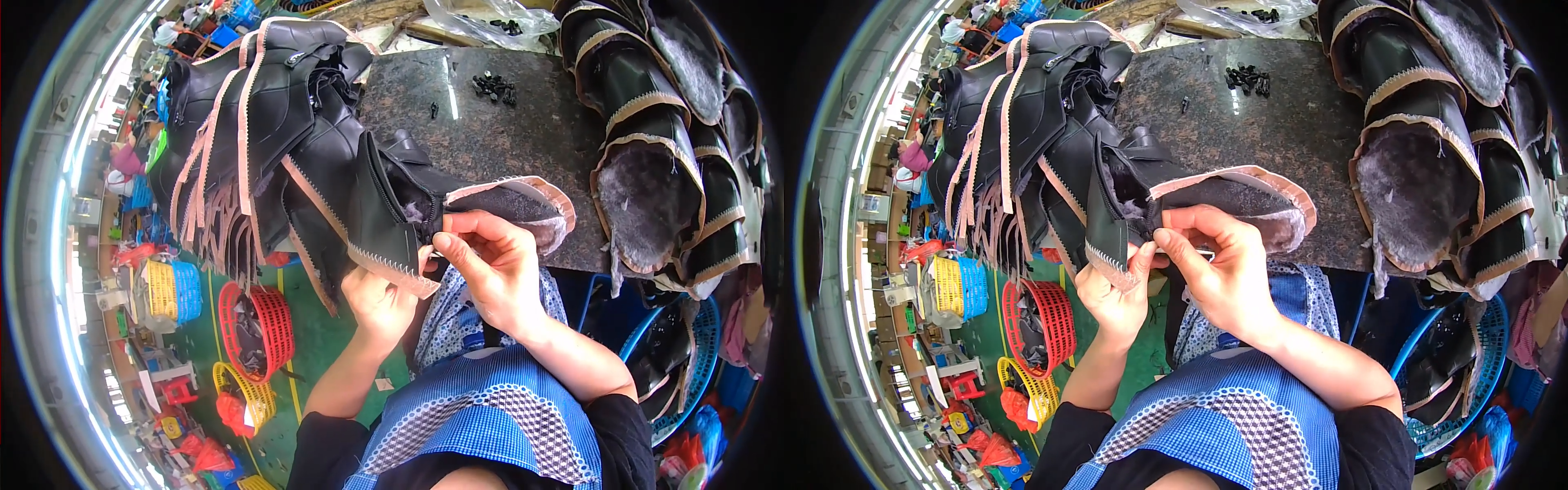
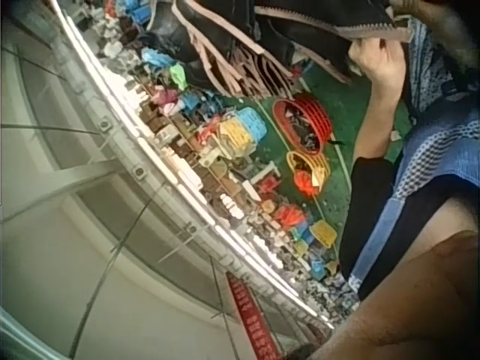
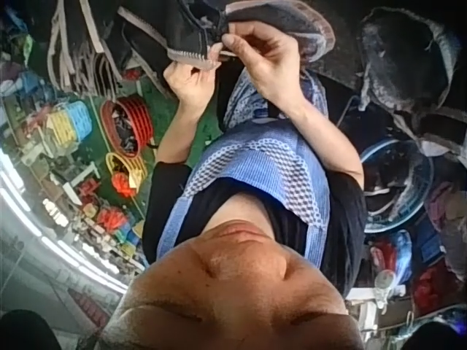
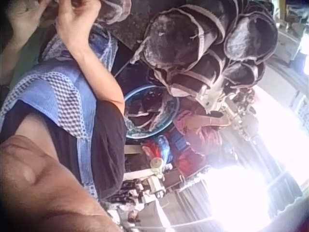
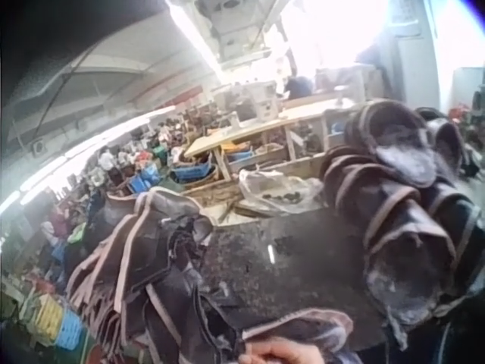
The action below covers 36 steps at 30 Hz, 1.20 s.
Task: Assembling shoe upper parts by manually attaching linings and fasteners.
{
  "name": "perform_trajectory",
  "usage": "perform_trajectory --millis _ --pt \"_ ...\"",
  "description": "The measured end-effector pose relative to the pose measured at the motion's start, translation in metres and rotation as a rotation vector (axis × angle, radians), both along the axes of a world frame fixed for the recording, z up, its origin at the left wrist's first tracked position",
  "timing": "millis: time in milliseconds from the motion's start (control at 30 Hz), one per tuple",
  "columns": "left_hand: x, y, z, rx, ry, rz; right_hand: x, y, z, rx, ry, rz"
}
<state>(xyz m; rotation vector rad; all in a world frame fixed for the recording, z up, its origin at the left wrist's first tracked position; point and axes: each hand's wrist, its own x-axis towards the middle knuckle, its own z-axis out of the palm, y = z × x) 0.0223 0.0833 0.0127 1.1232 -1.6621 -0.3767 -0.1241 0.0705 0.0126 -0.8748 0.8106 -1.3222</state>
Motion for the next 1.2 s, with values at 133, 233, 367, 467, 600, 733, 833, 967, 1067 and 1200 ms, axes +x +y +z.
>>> perform_trajectory --millis 133,233,367,467,600,733,833,967,1067,1200 --pt "-0.004 0.006 0.006 0.391 0.518 -0.094 -0.003 -0.001 0.0 0.03 -0.05 0.028" --pt "-0.008 0.004 0.012 0.454 0.467 -0.013 -0.003 0.0 0.0 -0.004 -0.017 0.024" --pt "-0.005 0.004 0.005 0.448 0.488 -0.032 -0.006 -0.002 0.006 -0.046 0.037 0.065" --pt "-0.005 0.003 -0.003 0.429 0.521 -0.131 -0.007 -0.004 0.0 -0.015 0.019 0.044" --pt "-0.006 -0.006 0.012 0.406 0.365 -0.166 -0.031 -0.013 0.03 -0.14 0.389 0.033" --pt "-0.014 -0.014 0.04 0.368 0.095 -0.166 -0.039 -0.036 0.061 -0.848 1.127 -0.301" --pt "-0.009 -0.016 0.051 0.272 -0.094 -0.163 -0.048 -0.048 0.065 -0.901 1.148 -0.003" --pt "-0.002 -0.011 0.058 0.256 -0.149 -0.128 -0.047 -0.049 0.061 -0.707 0.804 0.074" --pt "0.002 -0.007 0.059 0.285 -0.168 -0.122 -0.042 -0.048 0.055 -0.419 0.641 0.17" --pt "0.006 0.0 0.061 0.426 -0.101 -0.135 -0.037 -0.044 0.054 -0.677 0.712 0.121"
